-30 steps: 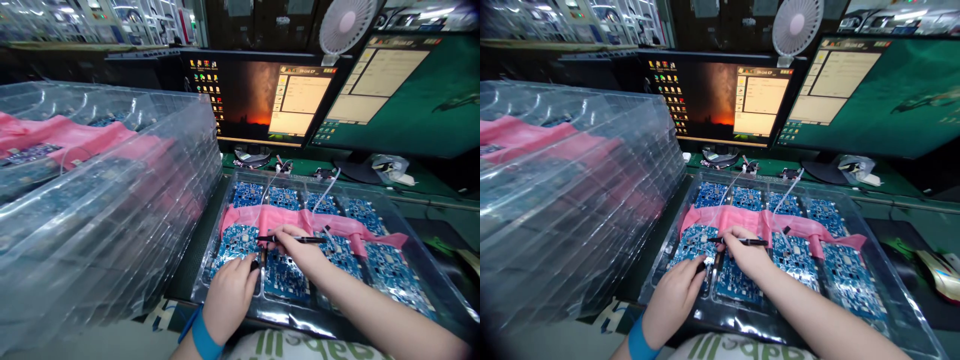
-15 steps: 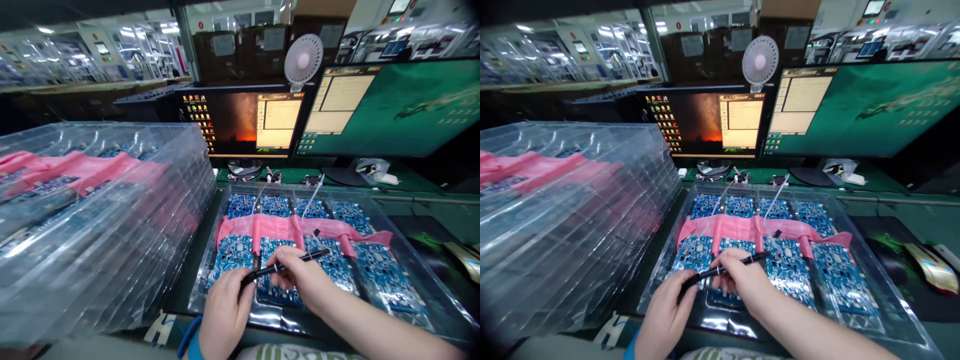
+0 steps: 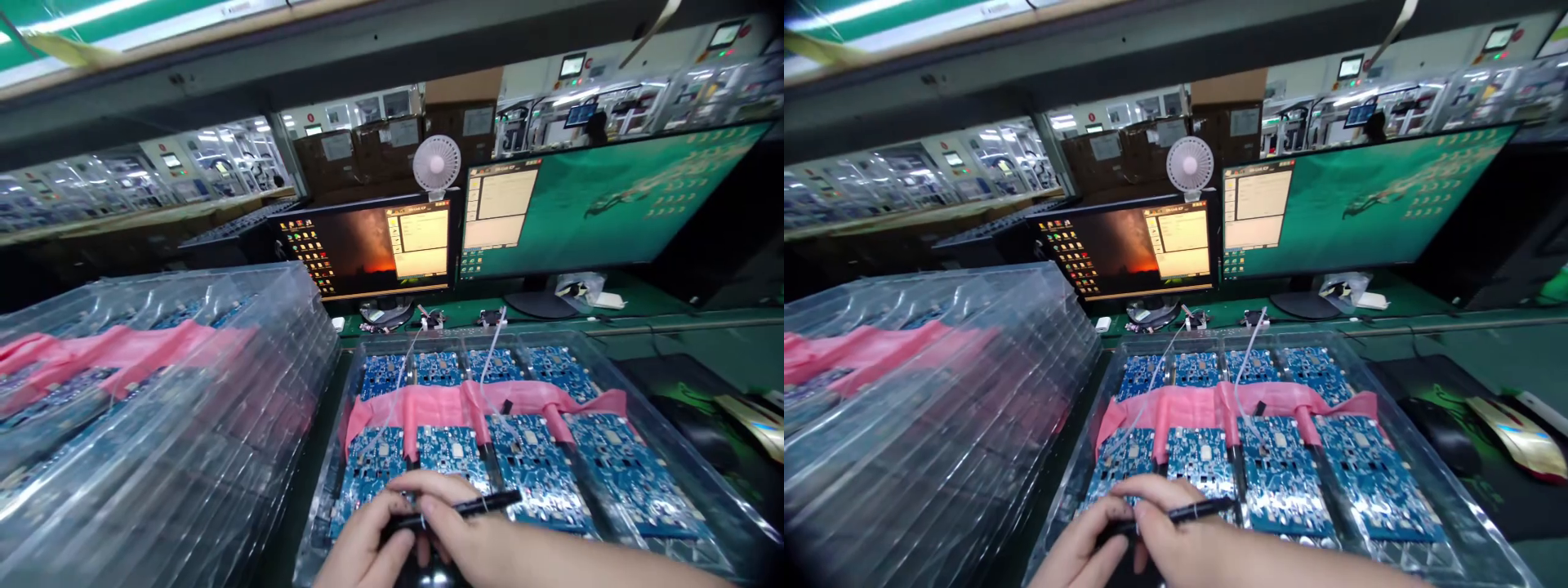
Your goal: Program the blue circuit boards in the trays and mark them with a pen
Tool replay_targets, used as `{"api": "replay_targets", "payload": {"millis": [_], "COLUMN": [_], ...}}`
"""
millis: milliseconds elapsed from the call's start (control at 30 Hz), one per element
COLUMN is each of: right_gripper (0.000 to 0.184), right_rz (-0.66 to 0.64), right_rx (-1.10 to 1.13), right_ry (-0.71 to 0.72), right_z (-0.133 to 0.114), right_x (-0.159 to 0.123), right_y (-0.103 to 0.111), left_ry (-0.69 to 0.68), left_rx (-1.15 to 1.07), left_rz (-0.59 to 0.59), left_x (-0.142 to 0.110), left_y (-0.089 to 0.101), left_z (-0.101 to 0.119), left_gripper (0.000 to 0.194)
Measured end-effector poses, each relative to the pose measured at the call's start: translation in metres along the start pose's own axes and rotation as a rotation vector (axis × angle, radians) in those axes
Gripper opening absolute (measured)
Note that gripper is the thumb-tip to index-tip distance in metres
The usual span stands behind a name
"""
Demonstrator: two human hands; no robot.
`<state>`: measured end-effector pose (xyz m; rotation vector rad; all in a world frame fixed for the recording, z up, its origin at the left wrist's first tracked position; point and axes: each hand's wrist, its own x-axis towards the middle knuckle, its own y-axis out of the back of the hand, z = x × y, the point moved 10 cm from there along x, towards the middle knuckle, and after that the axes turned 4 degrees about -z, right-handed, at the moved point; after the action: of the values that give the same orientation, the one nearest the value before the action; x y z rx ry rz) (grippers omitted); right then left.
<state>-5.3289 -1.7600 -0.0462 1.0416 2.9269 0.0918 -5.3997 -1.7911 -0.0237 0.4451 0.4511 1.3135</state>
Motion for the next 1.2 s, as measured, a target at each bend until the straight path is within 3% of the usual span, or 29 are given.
{"api": "replay_targets", "payload": {"millis": [100, 167, 233, 333, 500, 867, 1033, 1200], "right_gripper": [0.045, 0.037, 0.029, 0.034, 0.044, 0.043, 0.041, 0.039], "right_rz": [-0.149, -0.156, -0.240, -0.409, -0.460, -0.418, -0.415, -0.399], "right_rx": [-0.067, -0.440, -0.881, -1.195, -1.228, -1.139, -1.148, -1.132], "right_ry": [0.057, 0.192, 0.357, 0.446, 0.342, 0.382, 0.380, 0.377], "right_z": [-0.004, -0.012, -0.012, 0.007, 0.025, 0.027, 0.023, 0.023], "right_x": [0.016, 0.025, 0.028, 0.033, 0.045, 0.046, 0.045, 0.046], "right_y": [-0.004, -0.004, -0.021, -0.048, -0.057, -0.052, -0.051, -0.049], "left_ry": [0.089, 0.204, 0.283, 0.363, 0.515, 0.587, 0.606, 0.555], "left_rx": [0.046, 0.227, 0.560, 0.954, 1.057, 1.019, 0.980, 0.956], "left_rz": [0.089, 0.231, 0.312, 0.214, 0.034, -0.028, 0.051, 0.183], "left_x": [0.009, 0.013, 0.019, 0.034, 0.040, 0.048, 0.046, 0.068], "left_y": [0.030, 0.056, 0.073, 0.069, 0.052, 0.039, 0.050, 0.084], "left_z": [-0.024, -0.047, -0.061, -0.077, -0.097, -0.116, -0.112, -0.086], "left_gripper": [0.026, 0.029, 0.028, 0.029, 0.025, 0.018, 0.022, 0.021]}}
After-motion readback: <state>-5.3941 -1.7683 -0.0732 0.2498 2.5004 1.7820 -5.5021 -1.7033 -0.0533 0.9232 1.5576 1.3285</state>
